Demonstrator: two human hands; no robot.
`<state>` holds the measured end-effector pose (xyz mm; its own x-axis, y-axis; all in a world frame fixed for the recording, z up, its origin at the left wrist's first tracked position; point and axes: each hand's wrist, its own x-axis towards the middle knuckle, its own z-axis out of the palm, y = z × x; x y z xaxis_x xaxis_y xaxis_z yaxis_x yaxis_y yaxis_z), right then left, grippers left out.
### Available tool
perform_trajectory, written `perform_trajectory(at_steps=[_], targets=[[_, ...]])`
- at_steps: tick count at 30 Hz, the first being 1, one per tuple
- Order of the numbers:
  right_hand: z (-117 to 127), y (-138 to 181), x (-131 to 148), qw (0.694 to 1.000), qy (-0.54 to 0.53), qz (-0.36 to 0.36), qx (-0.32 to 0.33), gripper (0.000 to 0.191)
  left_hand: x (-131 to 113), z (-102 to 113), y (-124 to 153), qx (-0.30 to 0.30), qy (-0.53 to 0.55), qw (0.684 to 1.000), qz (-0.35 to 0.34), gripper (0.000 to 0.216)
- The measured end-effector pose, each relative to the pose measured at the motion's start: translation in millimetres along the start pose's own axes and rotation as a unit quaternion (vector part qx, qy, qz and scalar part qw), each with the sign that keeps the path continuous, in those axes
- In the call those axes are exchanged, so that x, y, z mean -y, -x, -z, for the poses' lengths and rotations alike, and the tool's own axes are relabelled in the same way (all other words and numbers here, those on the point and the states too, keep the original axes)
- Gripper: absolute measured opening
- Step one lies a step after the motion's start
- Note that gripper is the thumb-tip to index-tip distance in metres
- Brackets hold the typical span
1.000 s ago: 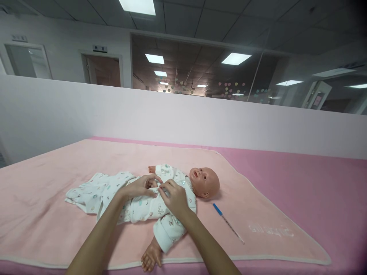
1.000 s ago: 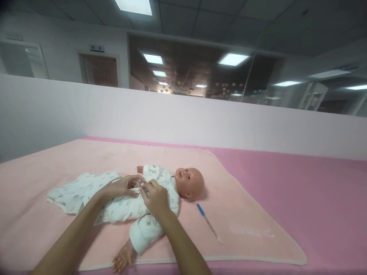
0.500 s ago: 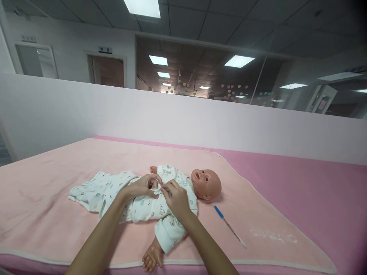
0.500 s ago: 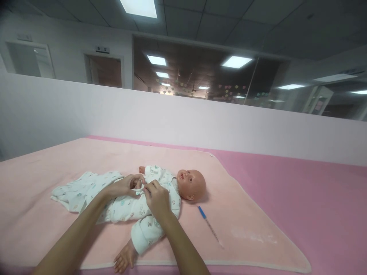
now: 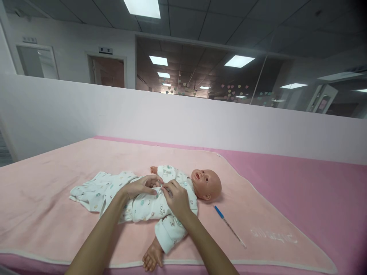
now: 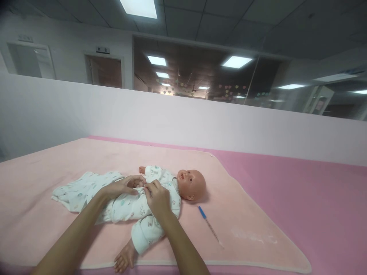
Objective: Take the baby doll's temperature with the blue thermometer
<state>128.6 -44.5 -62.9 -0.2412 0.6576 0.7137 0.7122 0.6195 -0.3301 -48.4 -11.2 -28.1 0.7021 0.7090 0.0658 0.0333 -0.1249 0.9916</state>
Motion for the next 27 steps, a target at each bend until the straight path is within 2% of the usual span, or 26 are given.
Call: perform_trajectory(at_steps=[8,13,20,27], targets=[[1.2,-0.4,0.8,1.000,0.004,-0.004,0.000,0.015,-3.8,-5.0,-0.5,-0.053,-0.018,0.998,0.012,0.022],[1.4,-0.3,0.6,1.000,0.002,-0.003,-0.006,0.016,-4.2,-6.1,-1.1,-0.077,0.011,0.997,0.019,0.017],[3.9,1.6,4.1,1.000,-0.006,0.012,-0.012,0.016,-3.8,-5.4,-0.4,-0.063,0.027,0.998,0.005,0.030],[6.1,0.5,6.6,1.000,0.000,0.010,-0.017,0.031,-4.5,-5.1,-1.3,-0.046,0.026,0.999,-0.003,0.031]])
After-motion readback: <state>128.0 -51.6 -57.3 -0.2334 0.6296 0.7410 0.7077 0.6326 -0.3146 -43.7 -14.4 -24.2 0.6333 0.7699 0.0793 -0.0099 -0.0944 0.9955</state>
